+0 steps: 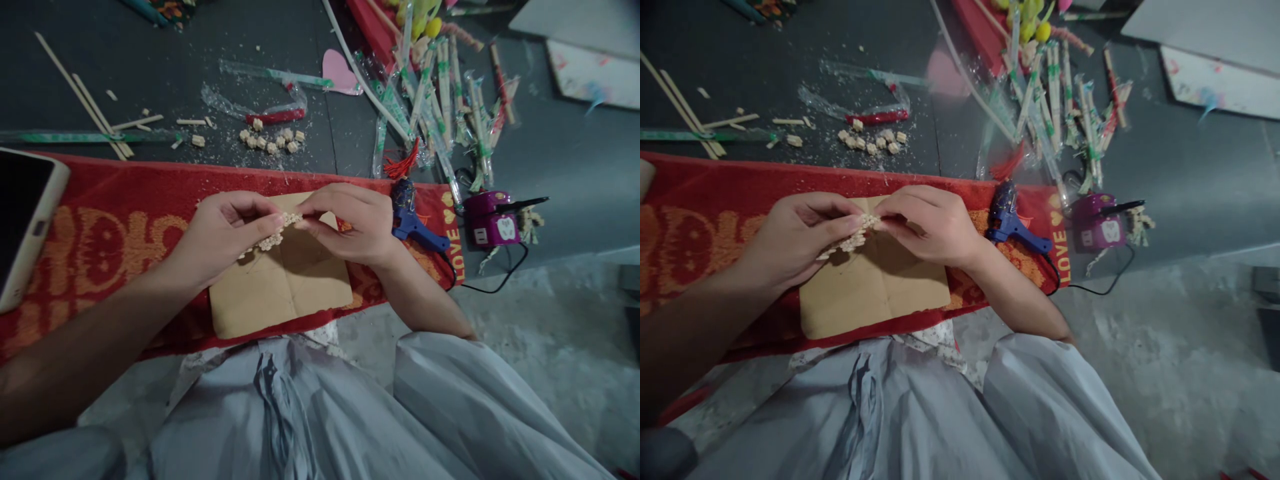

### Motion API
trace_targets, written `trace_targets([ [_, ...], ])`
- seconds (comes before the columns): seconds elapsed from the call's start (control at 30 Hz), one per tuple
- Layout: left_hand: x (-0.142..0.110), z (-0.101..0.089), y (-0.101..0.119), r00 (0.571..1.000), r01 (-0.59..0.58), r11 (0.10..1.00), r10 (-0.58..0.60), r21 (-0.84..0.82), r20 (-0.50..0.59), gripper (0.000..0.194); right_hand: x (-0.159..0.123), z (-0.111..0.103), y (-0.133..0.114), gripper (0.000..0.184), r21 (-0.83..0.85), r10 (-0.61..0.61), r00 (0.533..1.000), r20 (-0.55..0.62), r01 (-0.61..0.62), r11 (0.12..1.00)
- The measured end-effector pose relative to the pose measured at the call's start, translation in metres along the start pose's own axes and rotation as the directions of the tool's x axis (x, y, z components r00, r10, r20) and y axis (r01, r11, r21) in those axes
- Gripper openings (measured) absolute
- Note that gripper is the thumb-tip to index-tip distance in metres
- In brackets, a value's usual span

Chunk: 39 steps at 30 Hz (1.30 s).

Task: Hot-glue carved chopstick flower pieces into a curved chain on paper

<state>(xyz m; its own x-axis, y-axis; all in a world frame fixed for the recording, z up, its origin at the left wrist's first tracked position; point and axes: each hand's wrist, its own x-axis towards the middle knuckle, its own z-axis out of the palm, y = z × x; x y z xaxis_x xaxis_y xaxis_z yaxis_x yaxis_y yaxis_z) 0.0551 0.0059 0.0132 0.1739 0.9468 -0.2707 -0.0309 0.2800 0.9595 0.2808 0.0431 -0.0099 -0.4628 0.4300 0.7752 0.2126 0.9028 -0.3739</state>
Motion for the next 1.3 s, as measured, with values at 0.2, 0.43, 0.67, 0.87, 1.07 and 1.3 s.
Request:
trace_targets([
  [0.2,0.0007,0.0007,-0.0007,1.000,-0.005,1.000,0.005,0.001,-0.012,0.042,0.0011,-0.0016,0.0006,0.008,-0.030,-0.015,1.000,0.016,0.016,0.999],
  [0.43,0.0035,-0.0028,-0.0064,0.999,-0.037,0.999,0.037,0.014,0.028,0.038,0.0005,-0.0021,-0.0006,0.006,-0.025,-0.004,1.000,0.024,0.004,1.000],
  [0.67,0.0058,-0.0046,-0.0087,0.998,-0.051,0.998,0.050,0.039,0.030,0.029,0.0009,-0.0039,-0.0025,0.004,-0.026,0.004,0.999,0.048,-0.003,1.000],
  [0.87,0.0048,-0.0038,-0.0062,0.998,-0.060,0.998,0.058,0.035,0.036,0.023,0.0002,-0.0044,-0.0028,0.004,-0.019,0.016,0.998,0.054,-0.015,1.000],
  [1.07,0.0032,-0.0050,-0.0052,0.996,-0.068,0.993,0.063,0.093,0.057,0.021,0.0000,-0.0050,-0.0036,0.005,-0.034,0.009,0.998,0.062,-0.007,0.999],
  [1.3,0.0040,-0.0046,-0.0065,0.997,-0.065,0.993,0.060,0.103,0.054,0.033,0.0006,-0.0039,-0.0042,0.005,-0.016,0.013,0.999,0.042,-0.012,1.000],
])
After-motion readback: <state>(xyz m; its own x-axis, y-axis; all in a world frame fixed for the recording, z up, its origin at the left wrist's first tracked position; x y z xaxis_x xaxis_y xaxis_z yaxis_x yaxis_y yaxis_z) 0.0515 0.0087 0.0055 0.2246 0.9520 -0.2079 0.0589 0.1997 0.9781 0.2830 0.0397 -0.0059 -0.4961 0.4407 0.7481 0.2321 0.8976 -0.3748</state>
